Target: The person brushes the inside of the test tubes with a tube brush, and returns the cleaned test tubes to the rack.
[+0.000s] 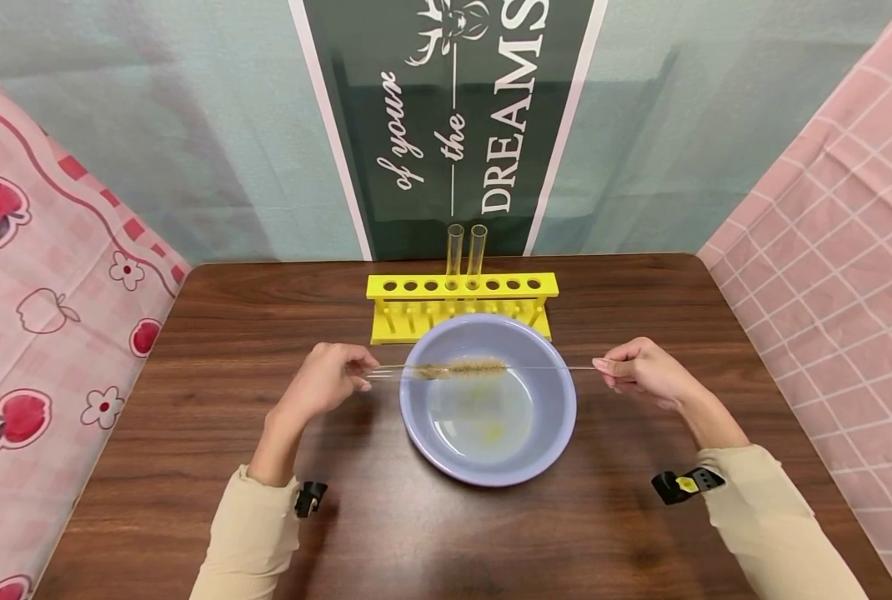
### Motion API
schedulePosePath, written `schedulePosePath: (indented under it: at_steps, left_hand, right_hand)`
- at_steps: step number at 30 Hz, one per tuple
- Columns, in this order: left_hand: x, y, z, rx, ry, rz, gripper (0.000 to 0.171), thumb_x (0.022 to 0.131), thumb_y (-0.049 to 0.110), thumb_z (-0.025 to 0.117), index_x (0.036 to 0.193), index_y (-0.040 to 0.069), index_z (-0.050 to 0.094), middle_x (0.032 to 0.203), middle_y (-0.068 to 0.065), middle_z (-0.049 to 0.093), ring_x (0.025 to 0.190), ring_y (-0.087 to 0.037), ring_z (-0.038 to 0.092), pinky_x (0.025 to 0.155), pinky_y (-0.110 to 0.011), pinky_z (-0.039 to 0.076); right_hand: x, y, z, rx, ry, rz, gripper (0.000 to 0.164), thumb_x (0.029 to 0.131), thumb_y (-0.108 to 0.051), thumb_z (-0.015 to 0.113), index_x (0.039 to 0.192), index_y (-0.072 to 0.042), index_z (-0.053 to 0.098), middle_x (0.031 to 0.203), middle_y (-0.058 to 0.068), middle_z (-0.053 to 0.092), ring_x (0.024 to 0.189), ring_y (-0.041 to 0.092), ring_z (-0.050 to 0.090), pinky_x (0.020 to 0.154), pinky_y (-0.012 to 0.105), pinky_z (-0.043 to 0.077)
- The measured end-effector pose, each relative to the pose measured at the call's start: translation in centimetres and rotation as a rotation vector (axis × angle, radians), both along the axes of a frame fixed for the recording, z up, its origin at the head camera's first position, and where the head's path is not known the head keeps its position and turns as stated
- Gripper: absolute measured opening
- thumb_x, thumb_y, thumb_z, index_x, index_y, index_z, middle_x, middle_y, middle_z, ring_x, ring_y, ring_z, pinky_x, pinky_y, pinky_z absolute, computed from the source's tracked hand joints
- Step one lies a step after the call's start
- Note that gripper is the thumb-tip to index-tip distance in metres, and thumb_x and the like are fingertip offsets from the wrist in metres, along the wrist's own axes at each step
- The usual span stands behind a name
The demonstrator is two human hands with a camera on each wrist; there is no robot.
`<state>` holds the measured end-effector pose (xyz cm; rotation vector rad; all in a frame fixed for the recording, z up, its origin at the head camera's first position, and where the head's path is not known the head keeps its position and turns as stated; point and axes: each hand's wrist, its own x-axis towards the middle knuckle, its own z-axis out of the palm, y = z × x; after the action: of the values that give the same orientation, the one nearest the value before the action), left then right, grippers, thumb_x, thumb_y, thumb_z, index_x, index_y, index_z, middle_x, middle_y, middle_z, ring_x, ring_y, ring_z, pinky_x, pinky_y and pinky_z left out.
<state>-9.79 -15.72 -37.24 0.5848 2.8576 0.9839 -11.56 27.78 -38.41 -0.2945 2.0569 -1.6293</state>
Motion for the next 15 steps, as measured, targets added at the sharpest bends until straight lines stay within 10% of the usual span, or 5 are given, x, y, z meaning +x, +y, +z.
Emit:
schedulePosePath:
  at_steps: [15]
  left_hand:
    - [0.14, 0.03, -0.21, -0.034, 0.006, 0.020, 0.018, 0.069, -0.005, 0.073, 0.083, 0.006, 0.070, 0.076, -0.004, 0.068, 0.068, -0.014, 0.062, 0.065, -0.033, 0.050]
  right_hand:
    - [-0.42, 0.75, -0.01, -0.229, -0.253, 0.086, 0.037, 0.093, 0.001, 0.041, 0.059, -0.005, 0.055, 0.049, -0.003, 0.036, 0.041, 0.015, 0.009, 0.042, 0.031, 0.007]
